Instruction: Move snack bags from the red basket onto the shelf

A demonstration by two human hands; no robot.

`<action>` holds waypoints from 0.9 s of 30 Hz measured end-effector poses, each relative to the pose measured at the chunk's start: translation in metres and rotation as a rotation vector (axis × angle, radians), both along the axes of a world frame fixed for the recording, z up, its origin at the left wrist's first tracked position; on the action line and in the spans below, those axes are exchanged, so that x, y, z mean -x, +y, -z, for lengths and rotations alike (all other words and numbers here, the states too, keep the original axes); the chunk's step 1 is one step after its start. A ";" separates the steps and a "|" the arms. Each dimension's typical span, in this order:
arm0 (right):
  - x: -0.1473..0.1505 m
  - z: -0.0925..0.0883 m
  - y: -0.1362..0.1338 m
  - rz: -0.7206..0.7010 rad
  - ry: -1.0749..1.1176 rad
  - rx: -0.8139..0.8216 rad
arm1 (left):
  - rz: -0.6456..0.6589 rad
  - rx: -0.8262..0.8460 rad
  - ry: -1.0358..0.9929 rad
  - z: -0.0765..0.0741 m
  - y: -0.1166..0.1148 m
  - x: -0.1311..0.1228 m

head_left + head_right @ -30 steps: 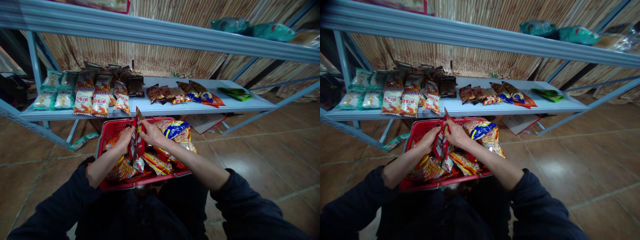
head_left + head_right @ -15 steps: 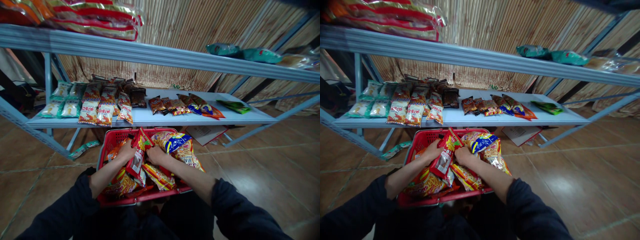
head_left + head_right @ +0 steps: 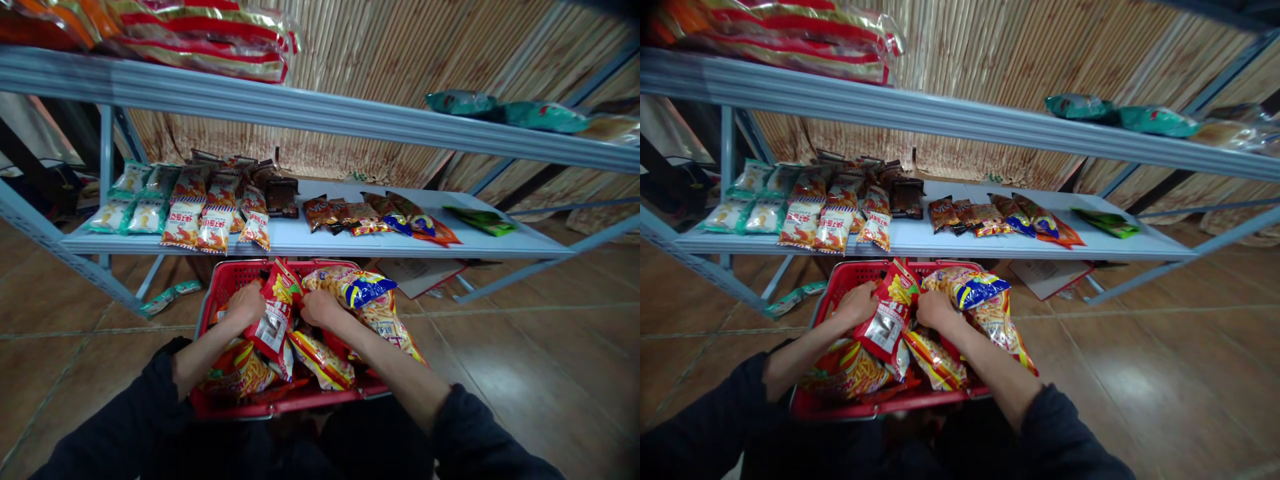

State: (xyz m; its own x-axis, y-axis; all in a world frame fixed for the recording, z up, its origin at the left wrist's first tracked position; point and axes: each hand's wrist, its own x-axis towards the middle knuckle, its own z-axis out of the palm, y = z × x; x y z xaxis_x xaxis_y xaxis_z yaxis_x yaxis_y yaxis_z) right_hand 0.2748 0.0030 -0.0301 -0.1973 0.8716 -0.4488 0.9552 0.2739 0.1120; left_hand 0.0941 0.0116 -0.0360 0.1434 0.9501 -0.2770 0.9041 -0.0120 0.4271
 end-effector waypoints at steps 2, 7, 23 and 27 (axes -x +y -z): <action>-0.010 -0.013 -0.007 0.030 0.007 -0.053 | -0.002 0.003 -0.006 0.000 0.001 0.001; -0.030 -0.045 -0.027 0.143 0.293 -0.175 | -0.030 0.038 -0.022 -0.001 0.003 0.003; 0.032 -0.011 -0.063 -0.137 0.629 -0.389 | 0.006 0.036 -0.114 -0.011 -0.005 0.003; 0.035 -0.007 -0.061 -0.268 0.711 -0.292 | 0.043 0.021 0.051 -0.016 -0.005 -0.006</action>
